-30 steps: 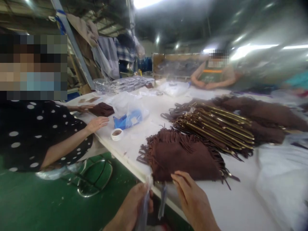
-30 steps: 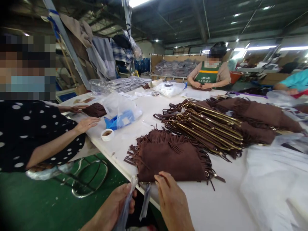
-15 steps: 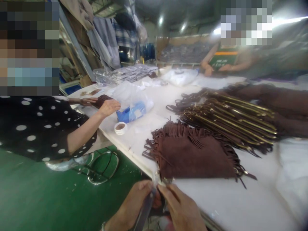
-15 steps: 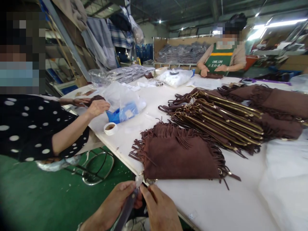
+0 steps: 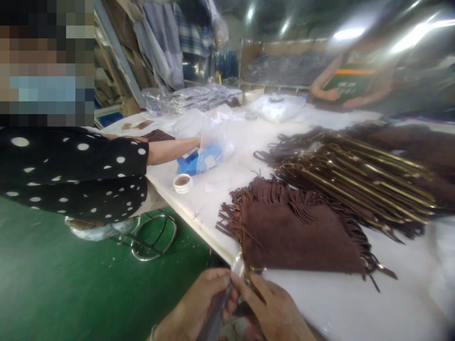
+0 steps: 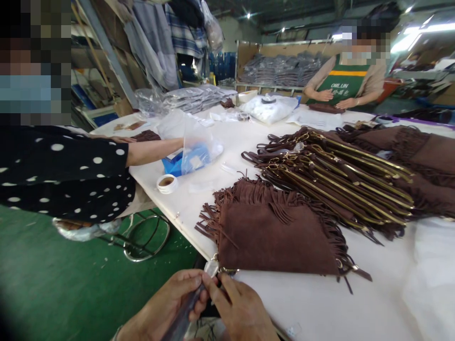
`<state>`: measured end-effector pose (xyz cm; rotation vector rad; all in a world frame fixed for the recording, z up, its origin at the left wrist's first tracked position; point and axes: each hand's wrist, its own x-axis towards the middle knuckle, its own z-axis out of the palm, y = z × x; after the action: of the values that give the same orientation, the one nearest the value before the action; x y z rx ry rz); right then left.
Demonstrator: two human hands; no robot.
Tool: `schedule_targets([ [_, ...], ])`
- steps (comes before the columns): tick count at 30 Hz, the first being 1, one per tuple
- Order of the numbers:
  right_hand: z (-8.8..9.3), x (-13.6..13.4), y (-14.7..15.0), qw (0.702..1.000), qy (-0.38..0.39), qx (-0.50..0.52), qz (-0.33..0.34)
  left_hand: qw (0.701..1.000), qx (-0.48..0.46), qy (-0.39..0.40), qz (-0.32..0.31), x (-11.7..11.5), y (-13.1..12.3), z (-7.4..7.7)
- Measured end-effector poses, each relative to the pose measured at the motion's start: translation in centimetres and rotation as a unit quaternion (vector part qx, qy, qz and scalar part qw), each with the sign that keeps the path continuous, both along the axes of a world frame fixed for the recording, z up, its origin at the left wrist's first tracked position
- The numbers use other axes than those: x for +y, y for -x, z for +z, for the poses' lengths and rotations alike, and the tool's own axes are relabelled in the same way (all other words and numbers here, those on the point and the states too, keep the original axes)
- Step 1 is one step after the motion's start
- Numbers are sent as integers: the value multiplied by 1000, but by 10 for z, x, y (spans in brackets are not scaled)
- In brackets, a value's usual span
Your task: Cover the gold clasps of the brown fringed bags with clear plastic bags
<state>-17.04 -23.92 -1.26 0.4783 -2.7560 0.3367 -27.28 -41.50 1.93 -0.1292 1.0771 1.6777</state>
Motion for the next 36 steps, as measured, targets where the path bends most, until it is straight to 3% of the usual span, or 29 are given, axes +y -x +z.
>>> schedule_targets([
  [8,-4,-3,2,998,27,49,-26,999,-12,31,19,7,-6,-4],
  [14,21,8,-10,980,185,42,-67,999,16,28,9,6,-4,-7],
  [17,35,18,-19,965,228,29,-127,988,115,89,-48,9,-3,-18],
  [20,37,26,-26,946,261,24,-190,931,320,169,-51,13,-2,-30],
  [22,33,29,-31,928,293,-3,-229,902,390,182,-36,13,-2,-35],
  [24,27,30,-37,914,317,-32,-252,914,365,171,-44,12,-2,-38],
  [27,20,31,-44,899,339,-59,-271,958,250,113,-82,6,-2,-36],
  [30,17,33,-46,884,361,-81,-285,993,98,18,-61,2,-2,-30],
  [32,16,34,-45,876,377,-94,-286,998,37,-9,-40,3,-3,-27],
  [36,18,32,-42,847,426,-132,-290,982,157,80,-75,8,-5,-27],
])
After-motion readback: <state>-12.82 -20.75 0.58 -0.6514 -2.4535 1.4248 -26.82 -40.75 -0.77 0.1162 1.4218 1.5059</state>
